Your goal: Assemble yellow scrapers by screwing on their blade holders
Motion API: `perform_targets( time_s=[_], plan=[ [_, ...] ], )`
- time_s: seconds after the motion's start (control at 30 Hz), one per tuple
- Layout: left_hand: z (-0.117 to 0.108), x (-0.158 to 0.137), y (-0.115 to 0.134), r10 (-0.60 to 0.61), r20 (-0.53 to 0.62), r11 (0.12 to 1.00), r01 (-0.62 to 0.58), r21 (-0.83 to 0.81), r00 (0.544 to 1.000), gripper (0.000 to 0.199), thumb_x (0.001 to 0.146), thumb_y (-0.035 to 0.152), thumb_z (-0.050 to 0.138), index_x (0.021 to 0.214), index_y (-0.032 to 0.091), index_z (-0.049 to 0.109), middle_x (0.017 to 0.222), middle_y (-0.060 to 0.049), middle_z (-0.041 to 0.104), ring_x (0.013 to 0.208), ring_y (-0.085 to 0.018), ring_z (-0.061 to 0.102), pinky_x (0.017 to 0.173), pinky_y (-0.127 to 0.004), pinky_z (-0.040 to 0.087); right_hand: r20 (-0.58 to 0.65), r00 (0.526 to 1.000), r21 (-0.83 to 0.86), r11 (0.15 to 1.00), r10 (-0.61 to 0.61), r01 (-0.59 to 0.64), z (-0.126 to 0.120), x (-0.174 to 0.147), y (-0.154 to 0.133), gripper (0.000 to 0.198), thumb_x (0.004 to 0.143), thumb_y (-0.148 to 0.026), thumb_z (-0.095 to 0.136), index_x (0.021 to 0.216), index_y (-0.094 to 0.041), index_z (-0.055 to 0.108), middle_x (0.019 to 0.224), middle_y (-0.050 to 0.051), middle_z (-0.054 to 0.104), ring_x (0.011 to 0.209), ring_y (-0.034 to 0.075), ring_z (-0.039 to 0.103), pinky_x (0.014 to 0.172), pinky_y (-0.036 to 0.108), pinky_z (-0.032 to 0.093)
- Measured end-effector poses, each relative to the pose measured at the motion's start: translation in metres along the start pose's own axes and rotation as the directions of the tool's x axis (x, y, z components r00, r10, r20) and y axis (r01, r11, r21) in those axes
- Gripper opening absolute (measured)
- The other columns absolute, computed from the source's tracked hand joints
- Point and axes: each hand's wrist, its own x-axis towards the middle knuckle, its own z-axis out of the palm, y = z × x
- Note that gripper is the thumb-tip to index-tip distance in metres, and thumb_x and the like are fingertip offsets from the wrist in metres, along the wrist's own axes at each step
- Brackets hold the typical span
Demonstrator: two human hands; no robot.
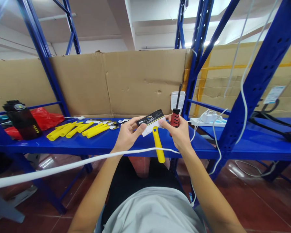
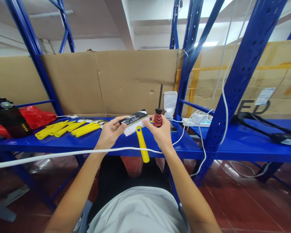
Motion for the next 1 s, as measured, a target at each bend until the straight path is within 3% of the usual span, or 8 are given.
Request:
perform_targets(
  time_s=[0.2, 0.33, 0.43, 0.57, 0.63, 0.8, 0.93, 1.0],
  plan=[
    [0.001, 0.003, -0.007, -0.029, -0.145, 0.999, 0.025, -0.024, 0.989, 0.054, 0.081, 0.042, 0.098, 0.127, 0.02, 0.081, 0.11, -0.011, 0.086, 0.089, -0.024, 0.079, 0.077, -0.033, 0.062, 0.004, 0.999, 0.14, 0.989, 0.043, -0.043, 0.005, -0.004, -0.011, 0.055, 0.069, -0.054, 0.102, 0.083, -0.025, 0.058, 0.109, 0.007, 0.077, 0.097, 0.024, 0.073, 0.08, 0.038, 0.068],
    [0.001, 0.008, -0.014, -0.075, -0.189, 0.966, 0.024, -0.258, 0.979, 0.051, 0.081, 0.041, 0.098, 0.123, 0.021, 0.079, 0.115, -0.009, 0.084, 0.095, -0.022, 0.079, 0.083, -0.032, 0.062, 0.194, 0.969, 0.305, 0.93, 0.15, -0.205, 0.006, -0.005, -0.018, 0.054, 0.079, -0.069, 0.093, 0.094, -0.024, 0.067, 0.116, 0.009, 0.078, 0.106, 0.028, 0.079, 0.081, 0.041, 0.073],
    [0.004, 0.01, -0.019, -0.117, -0.184, 0.907, 0.03, -0.419, 0.976, 0.049, 0.079, 0.039, 0.099, 0.119, 0.024, 0.075, 0.111, -0.005, 0.081, 0.091, -0.016, 0.076, 0.08, -0.028, 0.06, 0.417, 0.873, 0.272, 0.882, 0.254, -0.386, 0.006, -0.008, -0.019, 0.058, 0.08, -0.073, 0.091, 0.098, -0.023, 0.068, 0.11, 0.01, 0.081, 0.096, 0.028, 0.083, 0.074, 0.039, 0.072],
    [0.006, 0.011, -0.027, -0.154, -0.135, 0.878, 0.073, -0.474, 0.979, 0.049, 0.077, 0.039, 0.1, 0.115, 0.029, 0.071, 0.107, 0.0, 0.079, 0.083, -0.013, 0.071, 0.072, -0.024, 0.055, 0.674, 0.676, 0.22, 0.792, 0.298, -0.569, 0.011, -0.019, -0.022, 0.055, 0.081, -0.069, 0.092, 0.103, -0.024, 0.07, 0.102, 0.008, 0.083, 0.081, 0.028, 0.084, 0.07, 0.04, 0.072],
    [0.006, 0.01, -0.029, -0.151, -0.099, 0.882, 0.089, -0.463, 0.984, 0.048, 0.077, 0.041, 0.1, 0.114, 0.03, 0.071, 0.101, 0.002, 0.077, 0.079, -0.012, 0.068, 0.069, -0.024, 0.054, 0.715, 0.64, 0.241, 0.761, 0.28, -0.602, 0.014, -0.022, -0.026, 0.055, 0.08, -0.068, 0.093, 0.105, -0.024, 0.071, 0.1, 0.008, 0.083, 0.074, 0.026, 0.082, 0.069, 0.039, 0.071],
    [0.003, 0.012, -0.029, -0.074, -0.079, 0.91, 0.035, -0.413, 0.994, 0.051, 0.073, 0.042, 0.103, 0.112, 0.028, 0.074, 0.115, -0.002, 0.08, 0.102, -0.017, 0.074, 0.092, -0.028, 0.057, 0.649, 0.699, 0.291, 0.751, 0.301, -0.593, 0.023, -0.022, -0.027, 0.053, 0.073, -0.059, 0.1, 0.09, -0.022, 0.067, 0.089, 0.006, 0.079, 0.065, 0.017, 0.071, 0.05, 0.026, 0.059],
    [0.0, 0.014, -0.027, -0.012, -0.068, 0.937, -0.012, -0.349, 0.998, 0.058, 0.08, 0.047, 0.1, 0.129, 0.025, 0.078, 0.134, -0.009, 0.079, 0.123, -0.024, 0.074, 0.102, -0.033, 0.057, 0.461, 0.83, 0.38, 0.775, 0.314, -0.505, 0.028, -0.018, -0.017, 0.062, 0.062, -0.044, 0.108, 0.084, -0.025, 0.053, 0.075, -0.003, 0.069, 0.064, 0.017, 0.07, 0.048, 0.026, 0.057],
    [0.001, 0.015, -0.025, -0.036, -0.084, 0.946, 0.007, -0.323, 0.996, 0.053, 0.087, 0.056, 0.093, 0.125, 0.022, 0.08, 0.133, -0.012, 0.08, 0.126, -0.028, 0.075, 0.104, -0.035, 0.058, 0.348, 0.89, 0.389, 0.819, 0.293, -0.422, 0.029, -0.017, -0.012, 0.066, 0.059, -0.043, 0.109, 0.086, -0.025, 0.051, 0.074, -0.004, 0.069, 0.063, 0.019, 0.072, 0.048, 0.027, 0.06]
  ],
)
